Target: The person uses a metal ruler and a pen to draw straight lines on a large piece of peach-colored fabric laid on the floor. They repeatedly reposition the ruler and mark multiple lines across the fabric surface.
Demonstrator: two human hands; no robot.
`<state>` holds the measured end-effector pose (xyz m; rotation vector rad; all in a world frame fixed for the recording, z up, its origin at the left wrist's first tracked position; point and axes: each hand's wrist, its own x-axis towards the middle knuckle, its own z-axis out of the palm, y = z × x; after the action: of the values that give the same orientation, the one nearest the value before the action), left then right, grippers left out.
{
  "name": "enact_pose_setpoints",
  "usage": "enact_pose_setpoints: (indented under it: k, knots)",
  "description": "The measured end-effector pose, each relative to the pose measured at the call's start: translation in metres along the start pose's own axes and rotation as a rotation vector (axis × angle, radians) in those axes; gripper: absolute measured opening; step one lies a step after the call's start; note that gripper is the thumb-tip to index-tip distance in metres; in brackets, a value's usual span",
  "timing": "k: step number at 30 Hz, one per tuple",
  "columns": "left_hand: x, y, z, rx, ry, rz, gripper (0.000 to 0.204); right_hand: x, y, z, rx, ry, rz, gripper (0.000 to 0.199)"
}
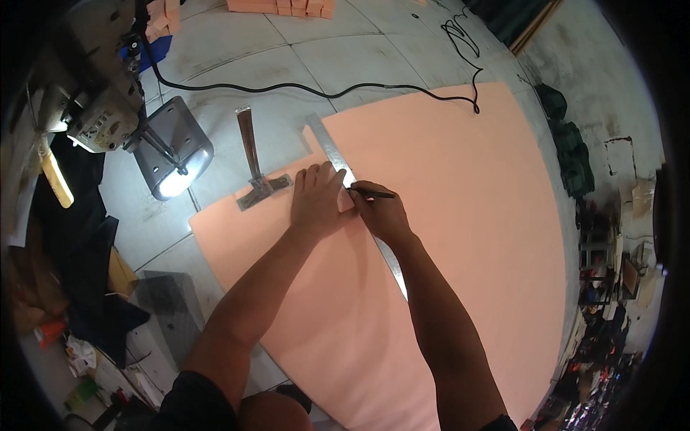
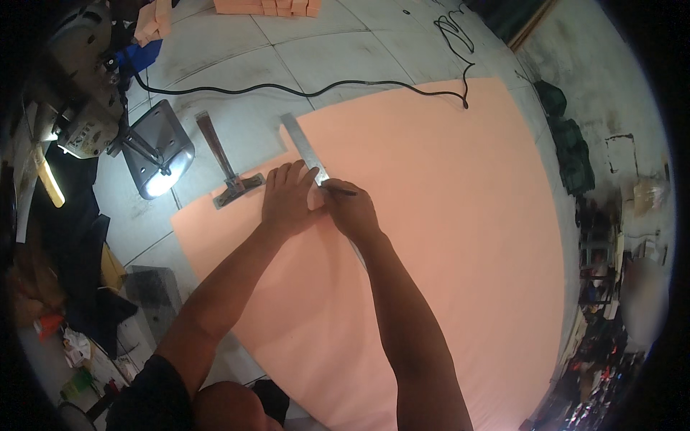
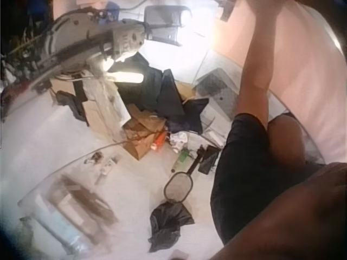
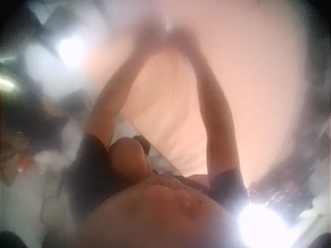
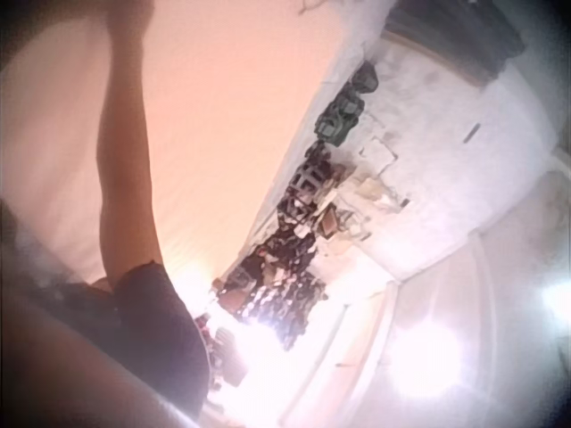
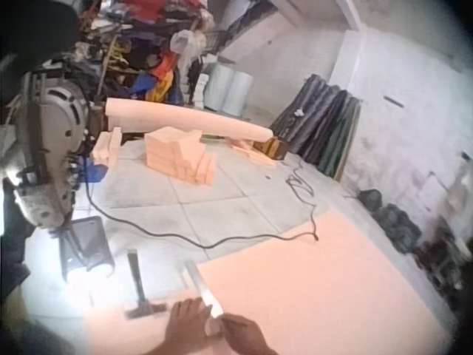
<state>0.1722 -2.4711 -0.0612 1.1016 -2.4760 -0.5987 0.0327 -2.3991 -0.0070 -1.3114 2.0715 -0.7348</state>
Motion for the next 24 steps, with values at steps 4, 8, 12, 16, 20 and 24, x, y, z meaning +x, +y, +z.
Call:
enact_pose_setpoints:
  k: [4, 8, 12, 16, 20, 24]
  knots:
    - [0.002, 0.000, 0.012, 0.046, 0.155, 0.020, 0.065, -0.013, 0.008, -0.003, -0.057, 0.026, -0.089, 0.027]
    - [0.005, 0.003, 0.012, -0.056, 0.051, -0.056, 0.074, -0.007, 0.010, -0.004, -0.096, 0.021, -0.113, 0.027]
    - [0.003, 0.001, 0.012, -0.158, 0.157, -0.059, 0.079, 0.020, 0.002, 0.002, -0.119, 0.017, -0.124, 0.026]
    - [0.003, -0.003, 0.020, -0.128, 0.207, -0.045, 0.083, 0.053, -0.010, 0.010, -0.165, 0.052, -0.293, 0.026]
    - [0.003, -0.001, 0.020, -0.078, 0.175, -0.018, 0.078, 0.084, -0.020, 0.022, -0.196, 0.056, -0.285, 0.026]
    - [-0.006, -0.001, 0.016, -0.158, 0.182, 0.007, 0.068, 0.103, -0.024, 0.032, -0.215, 0.099, -0.308, 0.026]
